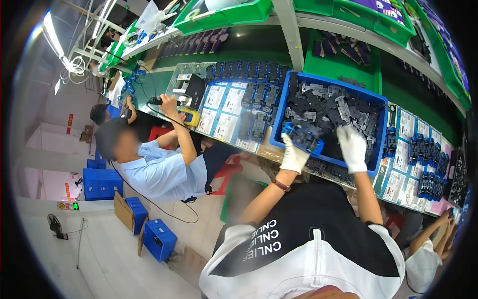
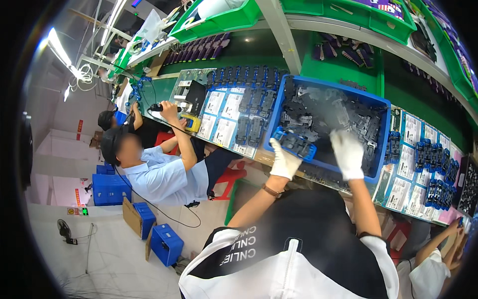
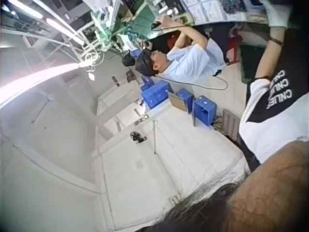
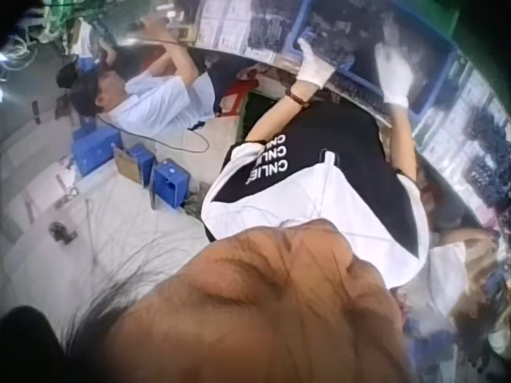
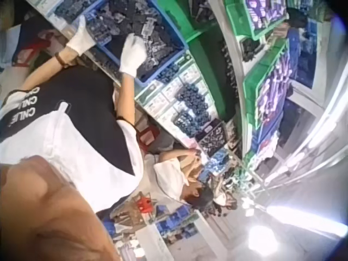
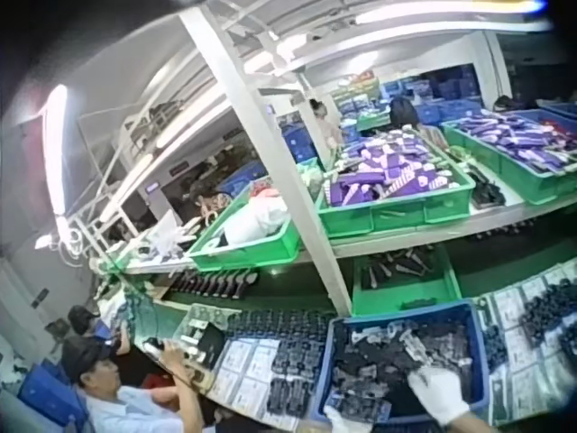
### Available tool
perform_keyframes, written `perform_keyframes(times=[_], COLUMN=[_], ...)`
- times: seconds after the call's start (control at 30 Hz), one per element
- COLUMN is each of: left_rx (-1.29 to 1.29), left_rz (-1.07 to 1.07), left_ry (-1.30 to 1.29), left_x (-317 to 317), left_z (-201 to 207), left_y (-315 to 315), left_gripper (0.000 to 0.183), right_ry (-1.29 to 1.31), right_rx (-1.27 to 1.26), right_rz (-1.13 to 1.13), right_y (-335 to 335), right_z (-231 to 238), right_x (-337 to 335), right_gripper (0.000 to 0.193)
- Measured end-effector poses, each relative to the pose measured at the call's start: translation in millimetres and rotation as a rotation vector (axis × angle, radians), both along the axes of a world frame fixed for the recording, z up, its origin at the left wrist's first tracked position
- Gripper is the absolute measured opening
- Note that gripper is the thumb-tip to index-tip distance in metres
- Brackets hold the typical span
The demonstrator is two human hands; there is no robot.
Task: Assembling small plastic components into a larger blue plastic housing on a factory assembly line.
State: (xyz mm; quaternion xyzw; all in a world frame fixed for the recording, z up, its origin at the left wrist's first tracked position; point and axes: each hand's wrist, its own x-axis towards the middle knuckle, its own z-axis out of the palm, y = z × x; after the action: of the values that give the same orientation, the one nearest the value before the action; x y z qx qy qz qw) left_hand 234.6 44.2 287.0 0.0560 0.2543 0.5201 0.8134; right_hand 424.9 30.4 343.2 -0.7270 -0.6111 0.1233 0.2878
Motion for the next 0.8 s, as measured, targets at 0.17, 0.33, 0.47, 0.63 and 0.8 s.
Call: perform_keyframes(times=[0.17, 0.33, 0.47, 0.63, 0.8], left_rx=[-0.062, -0.133, -0.016, -0.075, -0.073], left_rz=[0.134, 0.159, 0.13, 0.15, 0.134], left_ry=[0.041, -0.02, -0.102, -0.107, -0.038], left_x=[-23, -31, -29, -24, -17], left_z=[36, 55, 66, 62, 60], left_y=[-1, -3, -1, 3, 4], left_gripper=[0.083, 0.083, 0.082, 0.083, 0.085], right_ry=[-0.383, -0.525, -0.352, -0.137, -0.126], right_rx=[-0.153, -0.168, 0.084, 0.477, 0.357], right_rz=[-0.153, -0.119, -0.175, -0.161, 0.208], right_y=[74, 99, 94, 72, 11], right_z=[-29, -76, -73, 0, 81], right_x=[26, 29, 39, 15, -61], right_gripper=[0.055, 0.052, 0.049, 0.05, 0.052])
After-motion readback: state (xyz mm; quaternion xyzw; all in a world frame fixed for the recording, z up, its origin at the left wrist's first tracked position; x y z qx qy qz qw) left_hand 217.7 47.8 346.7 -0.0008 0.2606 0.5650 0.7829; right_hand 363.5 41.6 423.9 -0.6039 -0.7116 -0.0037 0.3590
